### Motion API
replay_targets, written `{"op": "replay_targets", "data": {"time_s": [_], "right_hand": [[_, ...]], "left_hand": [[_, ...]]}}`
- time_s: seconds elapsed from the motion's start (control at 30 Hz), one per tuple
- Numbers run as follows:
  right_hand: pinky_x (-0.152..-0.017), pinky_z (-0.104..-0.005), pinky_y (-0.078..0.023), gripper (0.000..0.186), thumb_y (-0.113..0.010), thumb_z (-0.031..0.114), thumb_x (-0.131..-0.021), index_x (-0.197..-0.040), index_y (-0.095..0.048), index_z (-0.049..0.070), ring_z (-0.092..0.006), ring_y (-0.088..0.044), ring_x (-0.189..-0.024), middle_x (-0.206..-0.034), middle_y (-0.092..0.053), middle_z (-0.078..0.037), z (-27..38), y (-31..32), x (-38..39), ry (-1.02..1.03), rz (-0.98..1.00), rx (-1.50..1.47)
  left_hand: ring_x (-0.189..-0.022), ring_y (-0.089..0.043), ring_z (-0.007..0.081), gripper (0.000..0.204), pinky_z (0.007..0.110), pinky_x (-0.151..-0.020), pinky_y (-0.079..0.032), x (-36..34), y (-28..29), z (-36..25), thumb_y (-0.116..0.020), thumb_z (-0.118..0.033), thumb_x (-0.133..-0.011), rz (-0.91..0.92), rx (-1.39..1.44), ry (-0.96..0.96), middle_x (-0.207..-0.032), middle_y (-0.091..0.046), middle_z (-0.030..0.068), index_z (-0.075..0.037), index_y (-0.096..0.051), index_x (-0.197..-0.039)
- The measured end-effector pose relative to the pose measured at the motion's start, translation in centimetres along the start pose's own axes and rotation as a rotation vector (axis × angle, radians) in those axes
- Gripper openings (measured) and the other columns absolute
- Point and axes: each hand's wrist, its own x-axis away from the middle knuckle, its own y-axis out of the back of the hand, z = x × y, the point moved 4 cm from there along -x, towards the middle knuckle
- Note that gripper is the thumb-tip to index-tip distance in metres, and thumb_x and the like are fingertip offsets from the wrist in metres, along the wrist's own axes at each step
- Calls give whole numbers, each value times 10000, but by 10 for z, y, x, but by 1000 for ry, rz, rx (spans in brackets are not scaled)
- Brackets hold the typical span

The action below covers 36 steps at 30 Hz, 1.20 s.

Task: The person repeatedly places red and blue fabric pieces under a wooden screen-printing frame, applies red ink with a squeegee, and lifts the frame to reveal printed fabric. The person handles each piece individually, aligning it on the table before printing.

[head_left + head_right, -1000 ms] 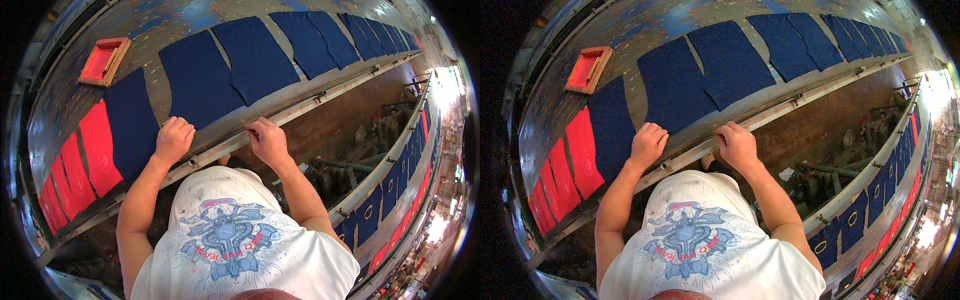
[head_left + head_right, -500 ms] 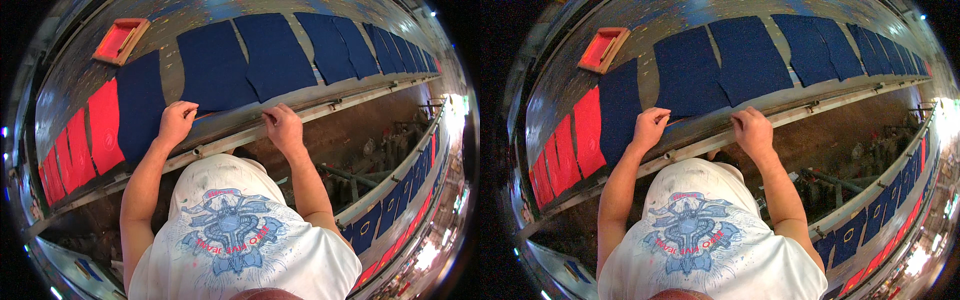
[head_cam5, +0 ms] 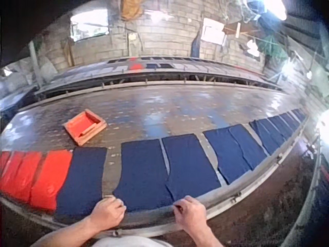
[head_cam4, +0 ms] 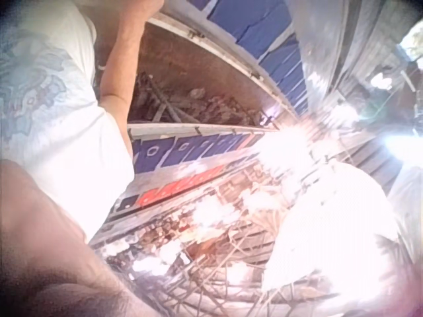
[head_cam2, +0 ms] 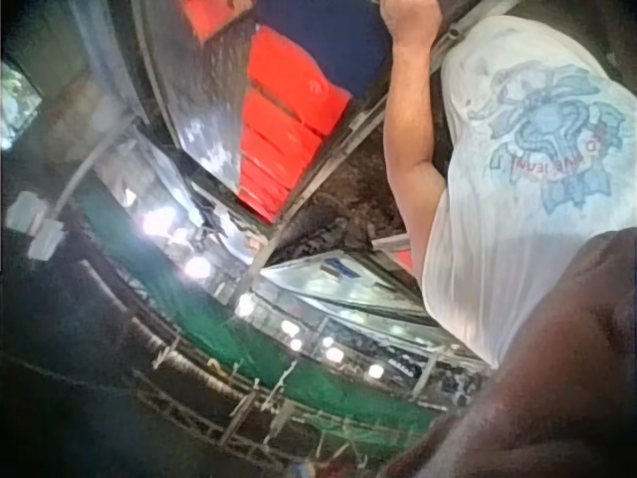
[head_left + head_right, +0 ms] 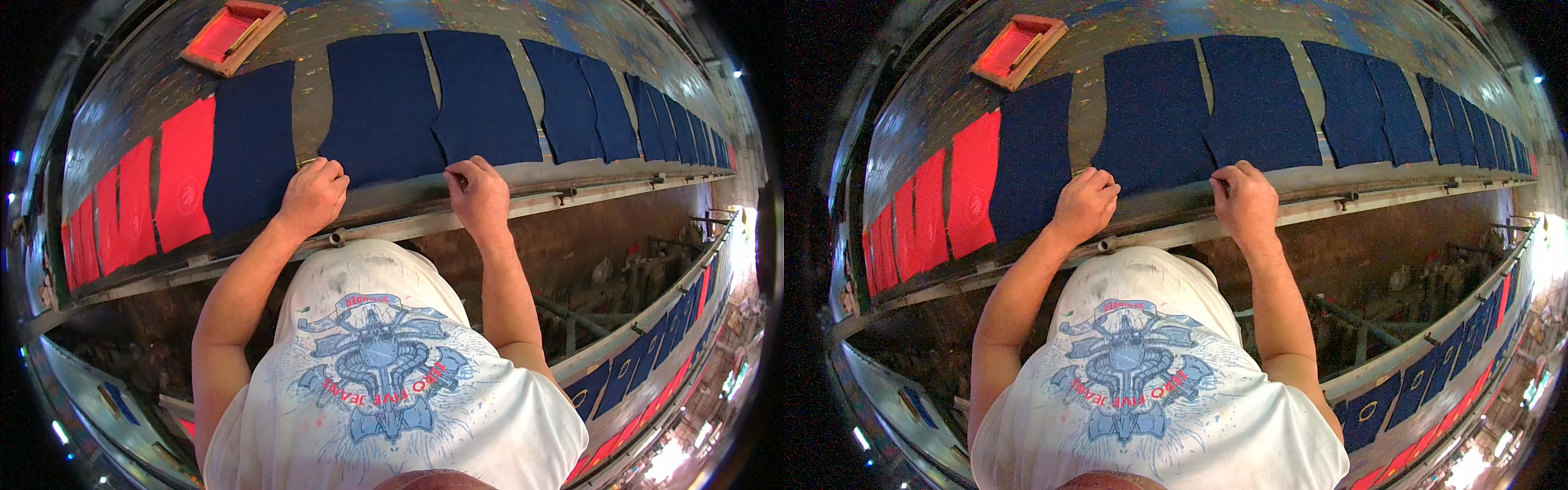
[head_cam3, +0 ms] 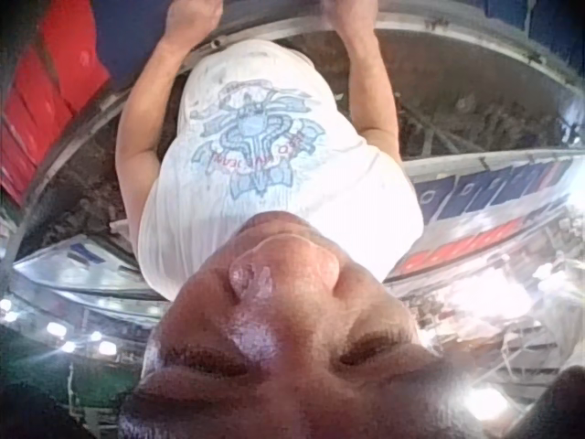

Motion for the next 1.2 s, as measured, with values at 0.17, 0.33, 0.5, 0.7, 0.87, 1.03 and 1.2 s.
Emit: {"op": "replay_targets", "data": {"time_s": [0.17,0.33,0.5,0.7,0.87,1.03,1.2], "right_hand": [[-785,-481,-625,58,-850,141,-937,-982,-838,107,-351,-766,-900,-946,-751,-88,-7,-1,-6,-28,15,27],[-800,-498,-628,58,-824,156,-955,-993,-840,115,-371,-768,-920,-962,-759,-105,-32,16,-6,-82,-46,58],[-803,-456,-633,110,-808,56,-951,-1054,-842,66,-351,-781,-918,-982,-774,-115,-29,22,9,-84,-78,88],[-849,-485,-641,159,-782,62,-932,-1078,-837,96,-366,-768,-989,-1016,-760,-117,-13,24,42,-145,-115,125],[-835,-474,-640,121,-816,103,-924,-1044,-830,99,-349,-771,-977,-994,-759,-105,-7,44,65,-188,-125,205],[-826,-463,-635,85,-841,156,-933,-999,-825,105,-342,-769,-961,-987,-769,-104,-7,60,78,-324,-75,312],[-855,-484,-630,62,-825,161,-946,-970,-830,104,-359,-764,-968,-998,-773,-113,-29,79,55,-225,-123,495]], "left_hand": [[-1007,-697,308,147,459,-891,-602,1,1,4,-805,-30,-870,-10,61,62,-1055,-720,84,-16,-828,-1014],[-1038,-702,303,140,458,-915,-597,-2,6,1,-808,-36,-881,-24,69,54,-1059,-723,60,-47,-847,-1016],[-1054,-706,316,165,474,-921,-588,0,8,0,-823,-26,-869,2,79,97,-1079,-728,67,-49,-850,-1030],[-1066,-694,315,170,465,-923,-583,2,7,6,-833,-31,-875,14,118,61,-1096,-721,68,-44,-847,-1044],[-1061,-680,318,213,469,-937,-579,2,11,8,-847,-37,-874,10,173,47,-1093,-710,74,-42,-837,-1086],[-1107,-697,353,270,478,-991,-579,3,21,15,-858,-40,-879,64,316,113,-1143,-743,102,-24,-823,-1146],[-1178,-729,387,310,479,-1064,-577,3,49,6,-857,-38,-894,-26,413,197,-1228,-791,152,-4,-819,-1200]]}}
